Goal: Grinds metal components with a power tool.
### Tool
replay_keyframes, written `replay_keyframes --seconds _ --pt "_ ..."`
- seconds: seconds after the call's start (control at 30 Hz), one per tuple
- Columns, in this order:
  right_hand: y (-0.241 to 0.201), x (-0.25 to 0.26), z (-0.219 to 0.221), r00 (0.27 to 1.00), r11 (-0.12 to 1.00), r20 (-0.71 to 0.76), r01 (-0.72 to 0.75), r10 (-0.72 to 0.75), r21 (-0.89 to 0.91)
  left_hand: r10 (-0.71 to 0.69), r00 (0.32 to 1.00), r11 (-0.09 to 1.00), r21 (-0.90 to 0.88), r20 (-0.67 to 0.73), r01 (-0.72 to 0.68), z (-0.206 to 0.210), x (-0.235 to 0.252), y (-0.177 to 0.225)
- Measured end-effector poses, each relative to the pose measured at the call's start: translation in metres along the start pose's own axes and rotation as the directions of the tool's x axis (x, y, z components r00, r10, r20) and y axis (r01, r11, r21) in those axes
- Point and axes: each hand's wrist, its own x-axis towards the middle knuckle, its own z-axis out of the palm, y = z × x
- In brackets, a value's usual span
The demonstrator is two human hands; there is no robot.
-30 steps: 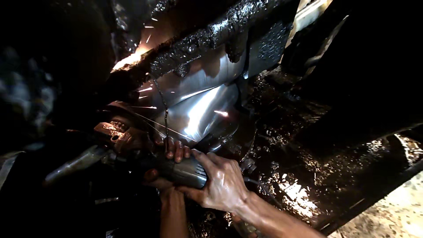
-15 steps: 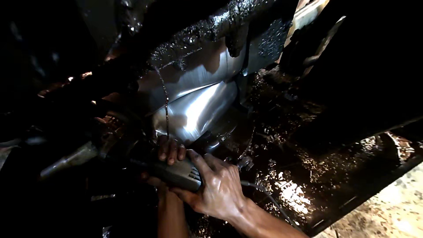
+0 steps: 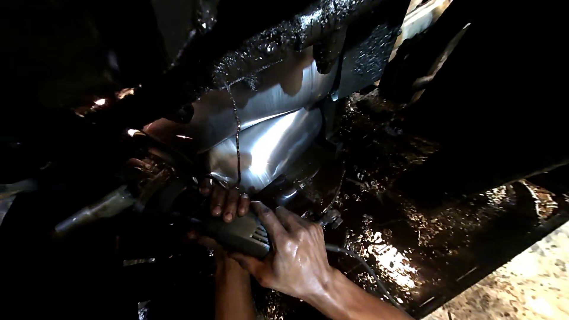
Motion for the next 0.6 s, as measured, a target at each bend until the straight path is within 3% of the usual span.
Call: replay_keyframes --seconds 0.17,0.4,0.47,0.53,0.57,0.6 --pt "0.000 0.000 -0.001 1.000 1.000 -0.010 0.003 -0.003 0.004 0.075 0.996 0.997 0.029 0.047 -0.076 0.016 0.023 -0.011" --pt "0.004 0.002 -0.006 0.998 0.997 0.052 -0.036 0.033 0.067 0.067 0.992 0.995 0.074 -0.111 -0.059 0.036 0.013 -0.018" --pt "0.007 0.001 -0.006 0.995 0.993 0.082 -0.063 0.054 0.102 0.073 0.964 0.993 0.109 -0.257 -0.046 0.054 0.006 -0.023" --pt "0.010 0.001 -0.007 0.989 0.984 0.124 -0.100 0.082 0.147 0.110 0.843 0.970 0.242 -0.526 0.024 0.078 -0.010 -0.030" --pt "0.011 0.001 -0.007 0.986 0.980 0.138 -0.115 0.093 0.165 0.107 0.837 0.964 0.263 -0.537 0.046 0.081 -0.011 -0.031" --pt "0.013 0.001 -0.006 0.984 0.975 0.145 -0.127 0.101 0.183 0.078 0.885 0.973 0.228 -0.458 0.032 0.073 -0.009 -0.028"
